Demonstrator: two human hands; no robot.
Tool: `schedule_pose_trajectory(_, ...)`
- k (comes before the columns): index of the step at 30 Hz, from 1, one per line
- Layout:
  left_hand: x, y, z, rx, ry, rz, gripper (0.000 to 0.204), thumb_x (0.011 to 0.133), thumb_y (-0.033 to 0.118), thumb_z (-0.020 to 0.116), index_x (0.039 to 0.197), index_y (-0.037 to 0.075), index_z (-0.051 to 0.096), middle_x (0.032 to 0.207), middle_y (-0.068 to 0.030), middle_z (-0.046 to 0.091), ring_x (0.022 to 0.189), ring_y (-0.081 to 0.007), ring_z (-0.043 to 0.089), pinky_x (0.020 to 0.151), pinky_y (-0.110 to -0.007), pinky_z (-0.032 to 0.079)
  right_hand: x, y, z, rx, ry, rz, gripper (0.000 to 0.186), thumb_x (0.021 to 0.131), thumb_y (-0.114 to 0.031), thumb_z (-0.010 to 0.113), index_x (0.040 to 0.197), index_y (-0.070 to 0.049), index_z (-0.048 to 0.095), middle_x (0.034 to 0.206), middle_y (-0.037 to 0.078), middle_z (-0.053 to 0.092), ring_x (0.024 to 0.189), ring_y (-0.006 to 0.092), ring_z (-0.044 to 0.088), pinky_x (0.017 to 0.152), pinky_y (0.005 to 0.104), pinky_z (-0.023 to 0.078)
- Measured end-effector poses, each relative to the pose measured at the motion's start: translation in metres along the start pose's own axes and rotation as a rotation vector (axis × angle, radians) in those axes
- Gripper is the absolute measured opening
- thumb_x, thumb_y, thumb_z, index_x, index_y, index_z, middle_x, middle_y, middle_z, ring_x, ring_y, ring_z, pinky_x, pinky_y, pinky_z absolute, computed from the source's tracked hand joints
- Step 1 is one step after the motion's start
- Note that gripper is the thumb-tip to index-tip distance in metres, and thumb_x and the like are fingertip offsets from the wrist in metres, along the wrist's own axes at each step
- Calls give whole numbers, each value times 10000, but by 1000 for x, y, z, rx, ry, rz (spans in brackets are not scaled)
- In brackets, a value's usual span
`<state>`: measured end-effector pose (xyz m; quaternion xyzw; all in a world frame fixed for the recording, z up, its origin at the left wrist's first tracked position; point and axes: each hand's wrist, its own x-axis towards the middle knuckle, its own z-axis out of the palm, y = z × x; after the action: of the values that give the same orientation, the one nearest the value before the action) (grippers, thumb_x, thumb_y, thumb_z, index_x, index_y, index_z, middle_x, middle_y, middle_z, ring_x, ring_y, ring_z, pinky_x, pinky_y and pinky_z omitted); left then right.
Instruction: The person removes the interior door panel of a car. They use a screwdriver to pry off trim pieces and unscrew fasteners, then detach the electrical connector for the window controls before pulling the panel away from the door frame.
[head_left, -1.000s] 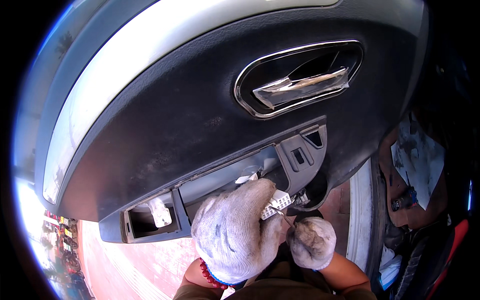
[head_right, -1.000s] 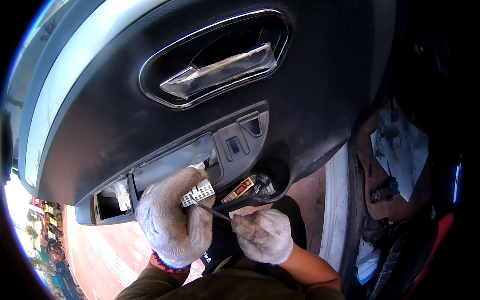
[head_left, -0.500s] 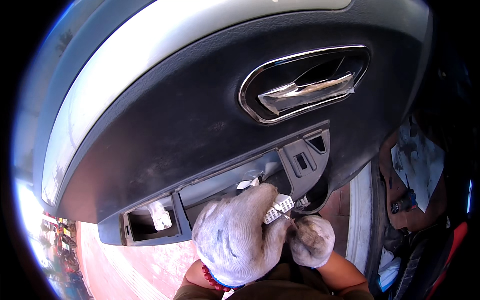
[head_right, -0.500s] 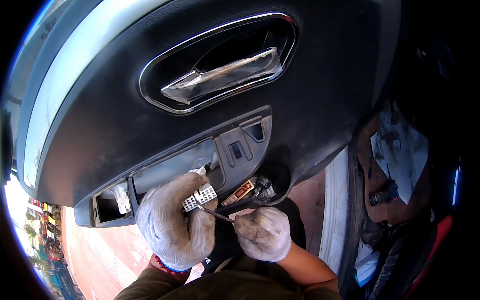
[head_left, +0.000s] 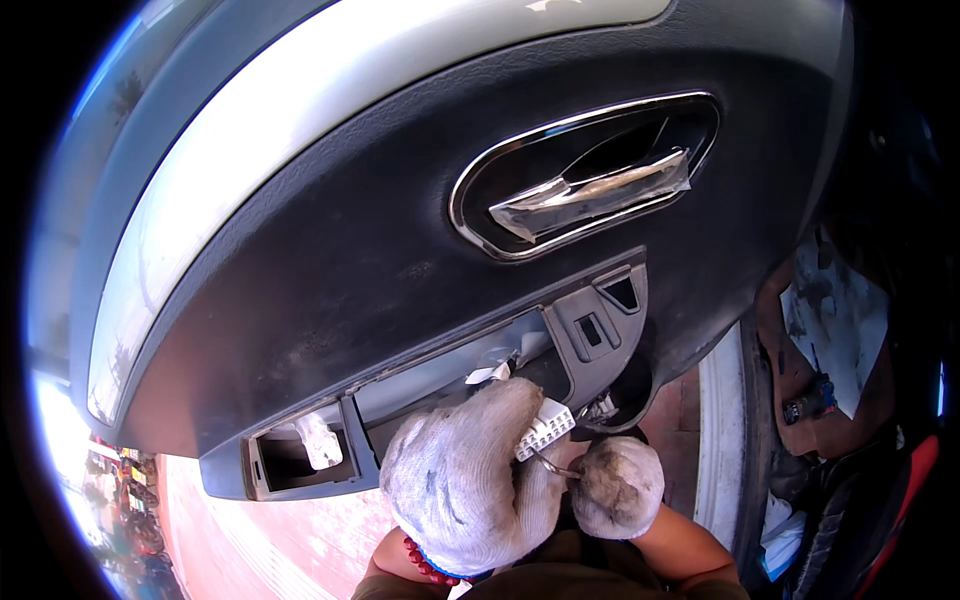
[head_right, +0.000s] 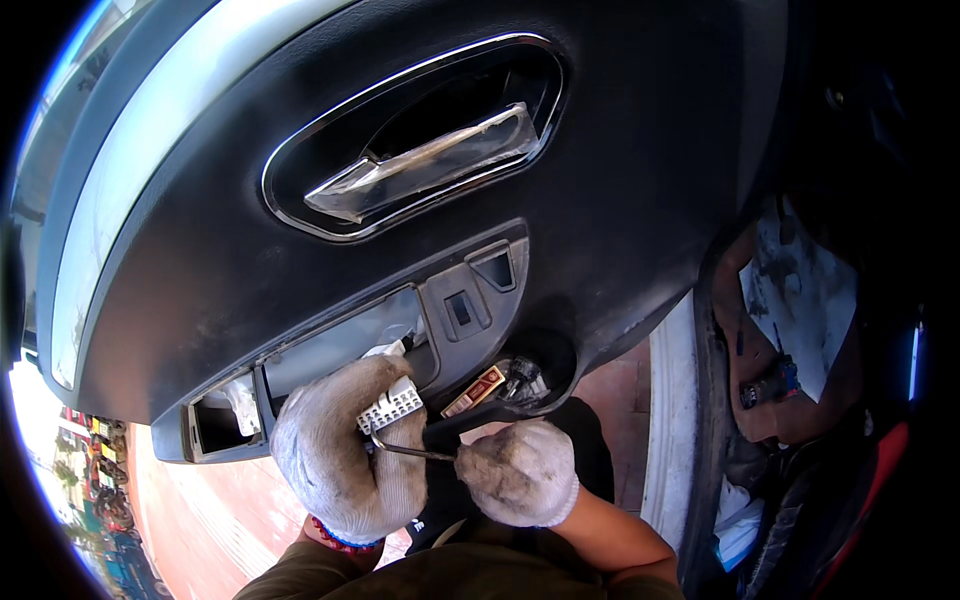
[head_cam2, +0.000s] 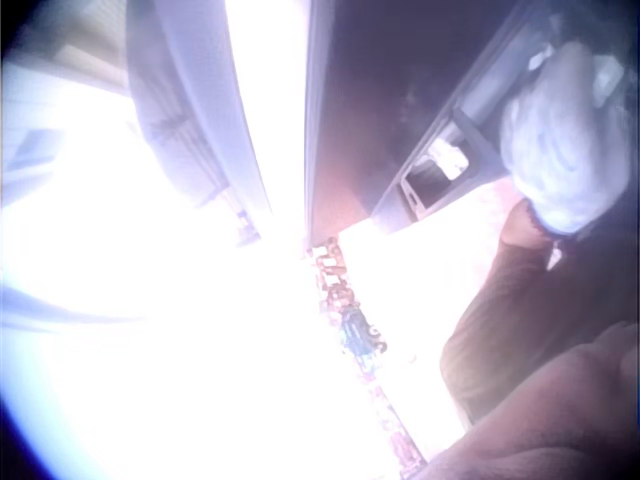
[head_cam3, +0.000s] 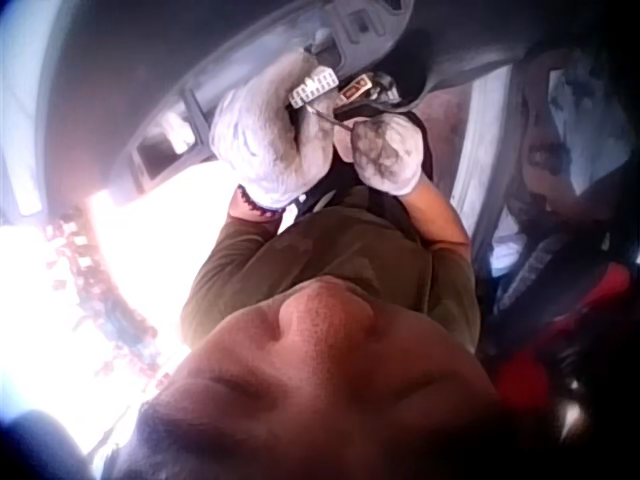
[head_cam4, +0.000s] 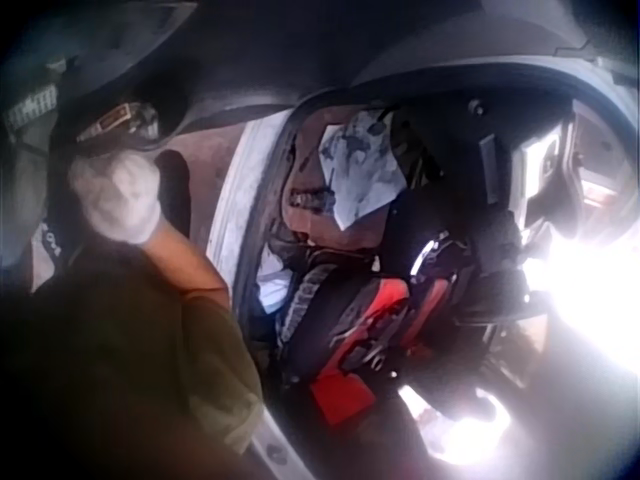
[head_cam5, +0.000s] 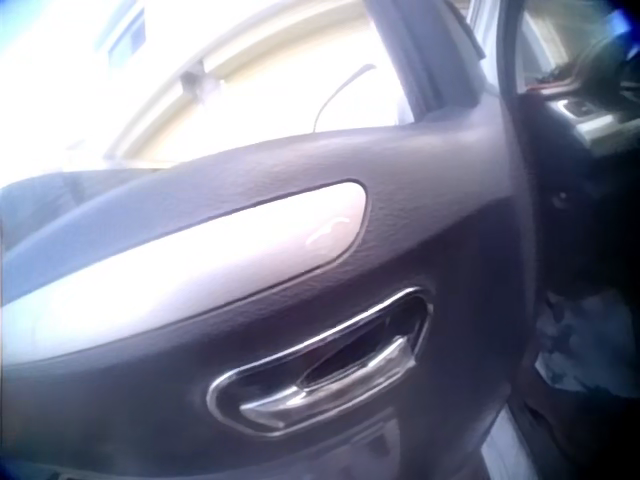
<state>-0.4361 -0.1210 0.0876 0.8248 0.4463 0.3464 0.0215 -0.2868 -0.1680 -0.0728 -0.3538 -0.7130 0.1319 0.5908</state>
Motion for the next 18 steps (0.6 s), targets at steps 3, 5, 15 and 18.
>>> schedule_pose_trajectory(3, -1, -1, 2, -31, 54, 18, 209, 776, 222, 783, 893, 93, 668, 707, -72, 629, 592, -321, 628, 567, -401, 496, 2, 0, -2, 18, -22, 13, 240, 713, -112, 796, 948, -139, 754, 875, 34, 712, 746, 247, 707, 636, 354, 565)
schedule_pose_trajectory(5, -2, 1, 1, -45, 37, -12, 204, 774, 210, 752, 905, 64, 692, 737, -101, 662, 626, -322, 653, 603, -397, 507, -12, 4, -1, 102, -23, 148, 227, 729, -115, 788, 953, -113, 748, 892, 55, 717, 748, 263, 705, 652, 352, 567)
schedule_pose_trajectory(15, -1, 7, -5, -56, -53, -106, 274, 741, 179, 675, 942, 4, 739, 770, -155, 716, 663, -327, 681, 667, -383, 515, -2, -1, -5, 114, -31, 103, 210, 768, -102, 775, 965, -50, 725, 929, 112, 739, 787, 283, 722, 690, 351, 575)
schedule_pose_trajectory(18, -1, 6, -6, -31, -55, -81, 274, 743, 182, 674, 942, 5, 740, 786, -162, 720, 677, -331, 685, 672, -390, 516, 0, 1, -5, 160, -66, 113, 207, 766, -106, 778, 959, -52, 727, 939, 108, 739, 806, 284, 722, 705, 346, 574)
